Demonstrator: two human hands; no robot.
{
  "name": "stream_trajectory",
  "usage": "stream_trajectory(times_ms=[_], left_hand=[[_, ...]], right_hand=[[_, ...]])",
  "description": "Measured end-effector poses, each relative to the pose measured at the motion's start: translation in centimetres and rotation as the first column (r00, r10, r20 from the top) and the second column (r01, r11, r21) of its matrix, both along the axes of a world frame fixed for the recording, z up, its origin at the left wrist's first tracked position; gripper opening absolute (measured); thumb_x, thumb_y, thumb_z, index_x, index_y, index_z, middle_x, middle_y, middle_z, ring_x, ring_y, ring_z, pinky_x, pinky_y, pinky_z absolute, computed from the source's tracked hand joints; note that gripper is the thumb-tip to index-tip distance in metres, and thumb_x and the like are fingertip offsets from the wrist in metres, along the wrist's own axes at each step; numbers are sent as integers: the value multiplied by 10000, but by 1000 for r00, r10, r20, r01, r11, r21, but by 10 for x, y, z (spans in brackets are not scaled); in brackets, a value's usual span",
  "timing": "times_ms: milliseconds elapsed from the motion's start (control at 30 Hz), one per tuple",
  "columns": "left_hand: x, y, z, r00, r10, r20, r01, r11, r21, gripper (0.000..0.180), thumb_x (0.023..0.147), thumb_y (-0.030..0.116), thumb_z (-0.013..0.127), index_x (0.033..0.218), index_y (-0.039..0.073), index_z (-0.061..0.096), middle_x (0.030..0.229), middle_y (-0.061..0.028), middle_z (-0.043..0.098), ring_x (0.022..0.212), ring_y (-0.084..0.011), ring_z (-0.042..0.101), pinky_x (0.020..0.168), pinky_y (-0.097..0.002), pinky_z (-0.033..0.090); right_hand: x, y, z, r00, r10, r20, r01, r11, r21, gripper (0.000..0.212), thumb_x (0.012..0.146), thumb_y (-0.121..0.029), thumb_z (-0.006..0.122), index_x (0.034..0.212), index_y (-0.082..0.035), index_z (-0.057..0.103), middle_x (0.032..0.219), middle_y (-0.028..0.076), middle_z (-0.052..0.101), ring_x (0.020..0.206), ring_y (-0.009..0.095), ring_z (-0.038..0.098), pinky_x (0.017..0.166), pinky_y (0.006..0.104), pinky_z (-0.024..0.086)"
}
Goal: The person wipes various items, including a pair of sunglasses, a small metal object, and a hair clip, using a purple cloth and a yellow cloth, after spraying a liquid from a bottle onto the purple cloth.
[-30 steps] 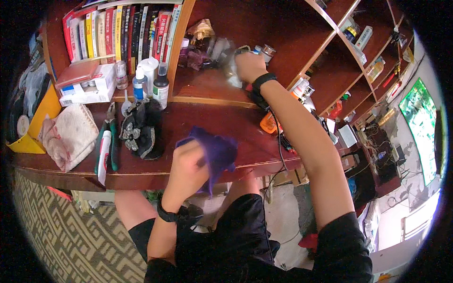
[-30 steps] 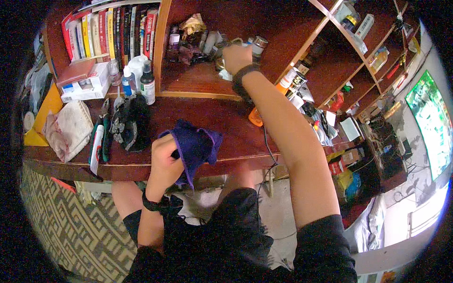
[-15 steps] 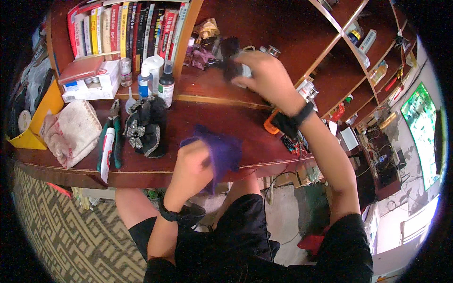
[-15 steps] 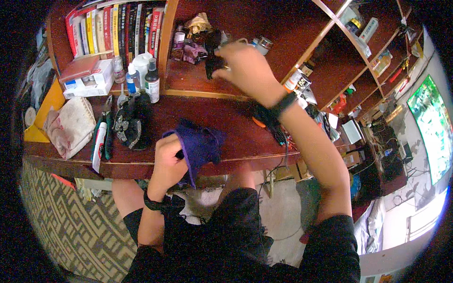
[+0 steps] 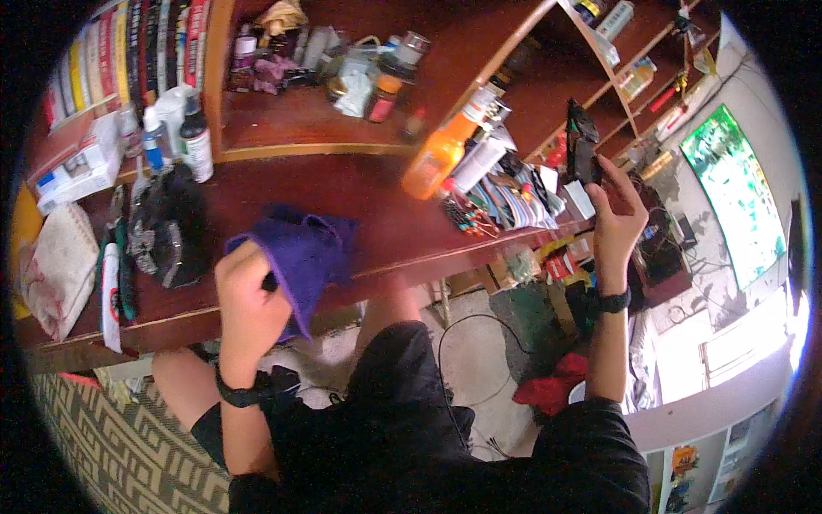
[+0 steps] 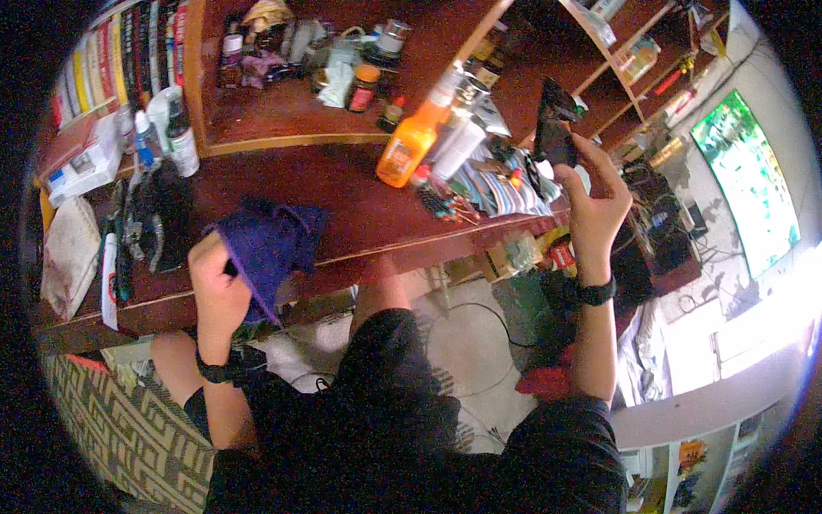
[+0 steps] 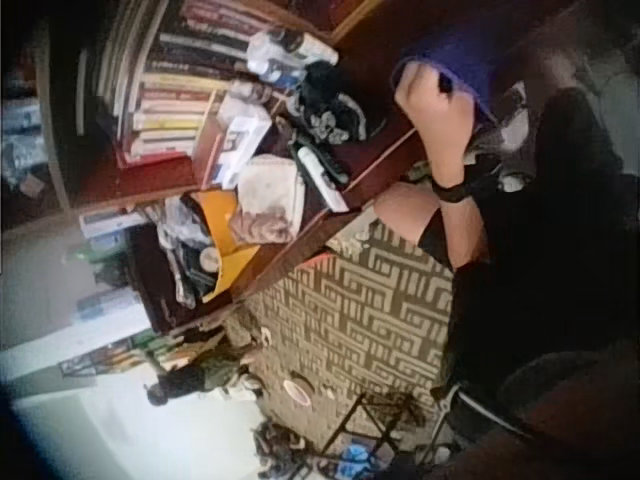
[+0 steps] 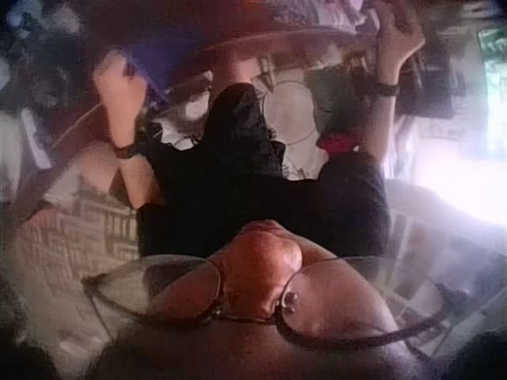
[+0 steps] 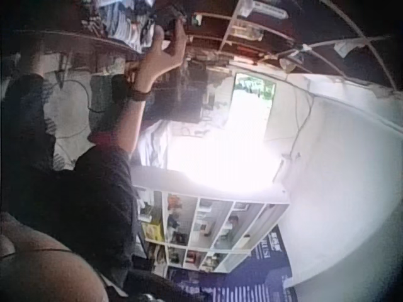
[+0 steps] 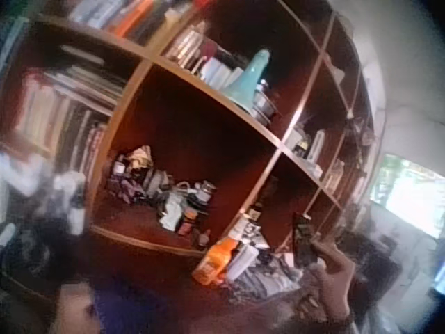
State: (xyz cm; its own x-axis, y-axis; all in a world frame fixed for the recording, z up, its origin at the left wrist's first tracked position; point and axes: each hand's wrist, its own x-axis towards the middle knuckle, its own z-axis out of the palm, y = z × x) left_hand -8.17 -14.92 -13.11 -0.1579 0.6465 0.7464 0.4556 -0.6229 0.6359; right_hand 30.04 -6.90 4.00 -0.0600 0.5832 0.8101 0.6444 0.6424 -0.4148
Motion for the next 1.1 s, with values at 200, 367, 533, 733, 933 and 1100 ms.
stream_trajectory(times_ms=[200,367,533,733,933,1100], left_hand=[[4,2,3,1000,2,29,-2,1000,-18,205,712,-8,720,915,-12,694,860,-145,683,759,-304,659,727,-336,499],[6,5,1,999,44,-12,-44,999,-13,196,717,8,717,908,-16,681,841,-146,672,733,-304,643,713,-336,493],[4,4,0,1000,11,5,-11,999,-53,171,724,14,703,890,-16,674,839,-145,669,730,-308,639,708,-338,492],[5,1,1,1000,10,-11,-11,999,-47,147,721,17,702,865,-7,683,823,-136,666,725,-300,644,685,-339,490],[6,3,3,1000,-10,-22,10,1000,-13,159,702,11,717,860,-1,701,834,-137,679,722,-306,649,681,-344,498],[0,-1,2,998,-49,-34,48,998,-31,190,716,26,716,905,8,713,884,-145,696,778,-333,661,715,-365,512]], right_hand=[[88,54,-65,945,-247,-215,211,961,-179,355,846,-163,796,1147,3,708,964,59,723,764,90,647,683,225,512],[101,82,-117,902,-432,-22,430,901,-51,438,769,-279,856,1095,-17,726,940,84,714,829,166,652,754,296,516],[91,103,-151,890,-447,90,455,885,-104,526,743,-350,853,1103,5,706,941,135,691,862,243,656,794,345,513],[79,110,-150,834,-499,237,541,823,-173,599,755,-474,807,1069,26,702,922,143,688,866,291,664,795,377,519],[95,139,-147,793,-511,333,592,774,-223,651,777,-550,750,1087,20,706,932,164,706,871,312,684,794,388,529],[80,164,-137,770,-459,443,610,735,-297,652,804,-569,713,1084,20,703,927,176,719,873,324,691,768,408,515]])
